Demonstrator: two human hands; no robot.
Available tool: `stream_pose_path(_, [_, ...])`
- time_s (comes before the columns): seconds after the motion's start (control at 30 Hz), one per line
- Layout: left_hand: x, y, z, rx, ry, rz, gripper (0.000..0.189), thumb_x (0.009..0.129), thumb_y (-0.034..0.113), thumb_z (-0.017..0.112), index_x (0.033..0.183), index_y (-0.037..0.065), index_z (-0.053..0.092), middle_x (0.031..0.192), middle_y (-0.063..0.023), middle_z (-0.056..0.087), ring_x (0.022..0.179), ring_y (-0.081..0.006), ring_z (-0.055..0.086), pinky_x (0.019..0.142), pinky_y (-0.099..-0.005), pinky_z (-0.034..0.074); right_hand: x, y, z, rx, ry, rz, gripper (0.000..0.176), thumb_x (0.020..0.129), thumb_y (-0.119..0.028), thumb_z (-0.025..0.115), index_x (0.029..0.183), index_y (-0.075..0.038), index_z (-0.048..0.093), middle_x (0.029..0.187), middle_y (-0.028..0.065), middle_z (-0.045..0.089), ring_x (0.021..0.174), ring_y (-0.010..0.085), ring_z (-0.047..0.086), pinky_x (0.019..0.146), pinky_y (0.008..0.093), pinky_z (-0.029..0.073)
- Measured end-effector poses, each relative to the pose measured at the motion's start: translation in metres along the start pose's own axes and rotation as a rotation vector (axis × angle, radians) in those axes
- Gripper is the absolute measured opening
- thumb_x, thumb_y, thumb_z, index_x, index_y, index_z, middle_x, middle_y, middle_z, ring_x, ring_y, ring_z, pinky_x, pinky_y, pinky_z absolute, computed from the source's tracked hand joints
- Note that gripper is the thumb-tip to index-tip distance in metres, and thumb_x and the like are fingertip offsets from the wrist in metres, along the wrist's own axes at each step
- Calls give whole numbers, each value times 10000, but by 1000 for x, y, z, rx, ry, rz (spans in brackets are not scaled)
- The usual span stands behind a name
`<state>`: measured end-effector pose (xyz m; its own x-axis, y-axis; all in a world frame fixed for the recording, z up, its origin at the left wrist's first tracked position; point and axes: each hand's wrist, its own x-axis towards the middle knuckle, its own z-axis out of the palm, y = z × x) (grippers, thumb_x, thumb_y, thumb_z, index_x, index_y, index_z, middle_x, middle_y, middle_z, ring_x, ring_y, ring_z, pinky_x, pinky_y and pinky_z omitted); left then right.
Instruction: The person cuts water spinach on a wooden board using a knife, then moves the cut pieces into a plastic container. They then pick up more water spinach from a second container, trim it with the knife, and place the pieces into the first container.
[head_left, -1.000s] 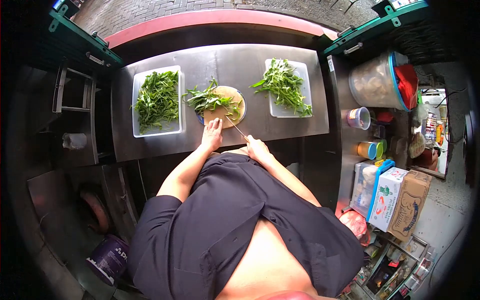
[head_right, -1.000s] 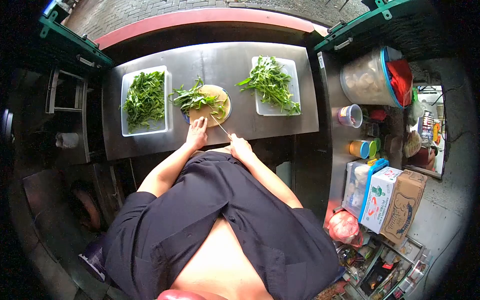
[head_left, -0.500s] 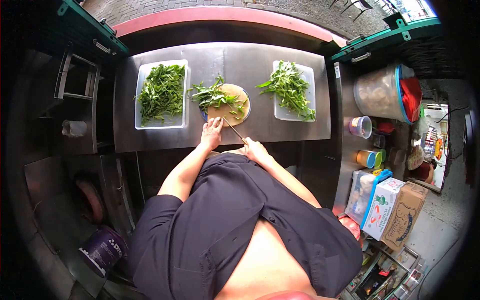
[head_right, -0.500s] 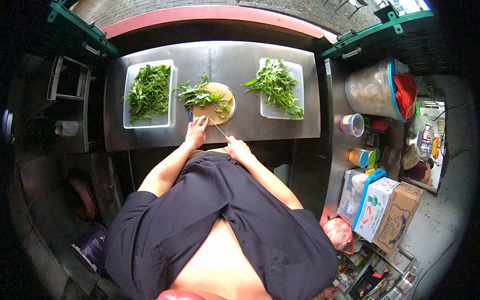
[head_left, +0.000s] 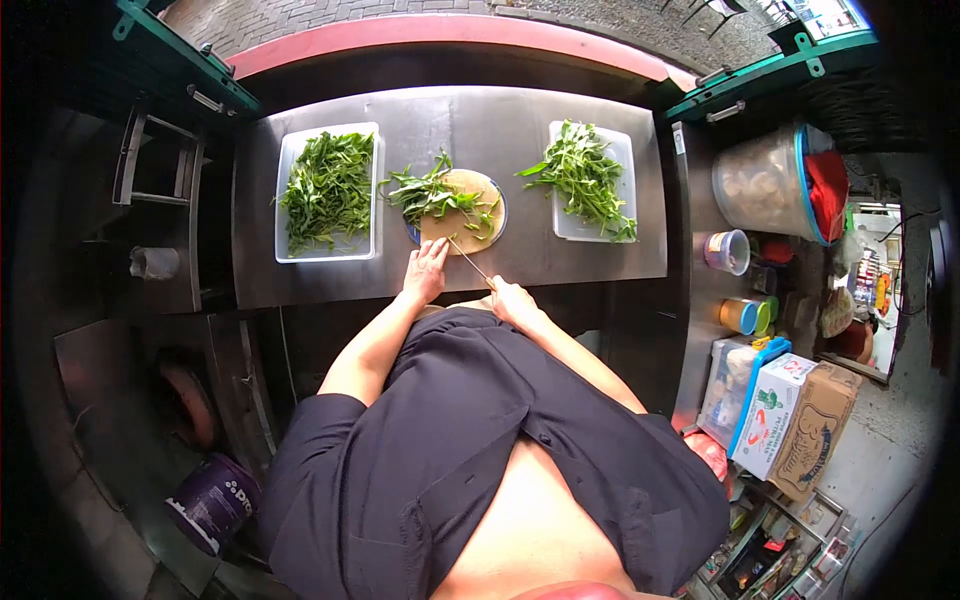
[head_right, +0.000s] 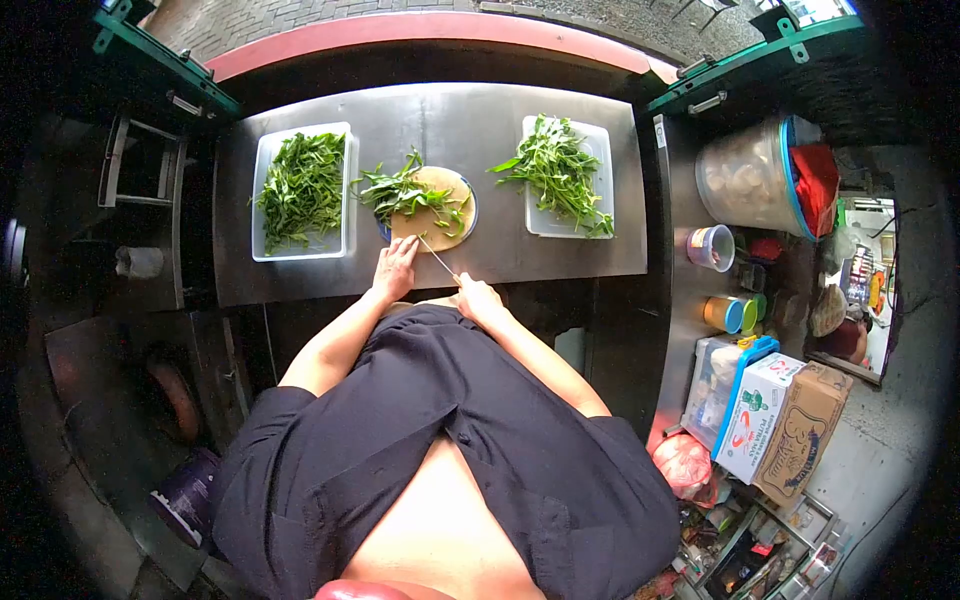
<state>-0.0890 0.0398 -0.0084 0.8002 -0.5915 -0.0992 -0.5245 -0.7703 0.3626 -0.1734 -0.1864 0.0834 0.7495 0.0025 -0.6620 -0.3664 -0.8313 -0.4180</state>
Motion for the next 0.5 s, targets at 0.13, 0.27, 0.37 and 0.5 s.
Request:
stream_pose_path(0.13, [-1,1,4,36,6,16,691,777,74,616,1457,11,508,1537,-89,442,1390,-300,423,1066,-434,400,0,6,4,35,34,-44,247,1031,-253,475,1142,-44,548,932,316,698,908,511,686,768,594,518])
stream_pose_path(0.27, [-1,7,2,-14,11,-12,689,776,64,609,1454,0,504,1535,-92,435,1390,-305,420,1067,-434,397,-1,-2,-5,-13,-37,24,266,1015,-238,493,1179,-34,545,1017,296,711,984,470,701,832,567,545])
stream_pose_path(0.37, [-1,12,-1,-7,-5,-32,705,777,62,611,1470,10,490,1535,-90,427,1391,-306,415,1070,-437,394,-2,-1,-5,-36,-30,12,264,1014,-234,495,1180,-36,546,1019,291,712,997,464,700,834,564,545])
stream_pose_path(0.5, [-4,11,0,27,-4,-59,748,784,59,611,1513,32,449,1541,-87,421,1401,-303,404,1082,-453,383,-4,7,0,-21,-22,-17,264,1015,-236,494,1178,-35,548,1010,291,712,996,467,699,834,567,543])
